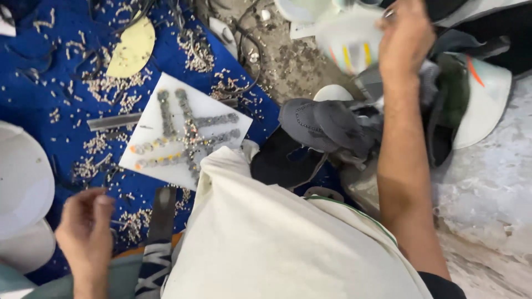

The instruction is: The person punches holes and sets components into shoe uppers using a manual punch tool and a hammer.

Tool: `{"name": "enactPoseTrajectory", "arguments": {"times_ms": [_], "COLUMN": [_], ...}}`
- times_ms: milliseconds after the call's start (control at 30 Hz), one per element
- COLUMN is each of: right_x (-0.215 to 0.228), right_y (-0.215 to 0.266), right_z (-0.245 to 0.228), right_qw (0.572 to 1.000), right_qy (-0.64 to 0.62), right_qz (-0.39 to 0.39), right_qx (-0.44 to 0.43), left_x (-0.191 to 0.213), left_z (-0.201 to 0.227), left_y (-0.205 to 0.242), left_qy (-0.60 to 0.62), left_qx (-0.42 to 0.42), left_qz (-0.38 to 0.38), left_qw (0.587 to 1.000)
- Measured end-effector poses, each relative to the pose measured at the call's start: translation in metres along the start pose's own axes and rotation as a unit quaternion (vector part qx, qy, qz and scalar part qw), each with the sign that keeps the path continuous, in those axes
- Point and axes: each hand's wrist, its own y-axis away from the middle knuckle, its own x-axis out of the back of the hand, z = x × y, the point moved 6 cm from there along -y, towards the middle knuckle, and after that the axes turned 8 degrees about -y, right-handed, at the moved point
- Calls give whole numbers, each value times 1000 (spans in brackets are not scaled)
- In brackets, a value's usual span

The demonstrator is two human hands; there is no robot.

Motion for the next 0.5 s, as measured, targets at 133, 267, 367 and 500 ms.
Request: {"name": "enactPoseTrajectory", "arguments": {"times_ms": [133,267,367,500], "right_x": [76,106,118,96], "right_y": [-28,-29,7,54], "right_z": [-46,-141,-241,-344], "right_qw": [953,888,871,684], "right_qy": [-273,-442,-481,-633], "right_qz": [118,111,-14,-356], "right_qx": [-54,-60,-99,69], "left_x": [-29,-51,-61,-78], "left_z": [60,143,224,159], "left_y": [5,22,28,11], "left_qy": [-194,-190,-190,-175], "left_qx": [-76,-196,-349,-275], "left_qz": [-86,-114,-26,57], "left_qw": [974,955,917,944]}}
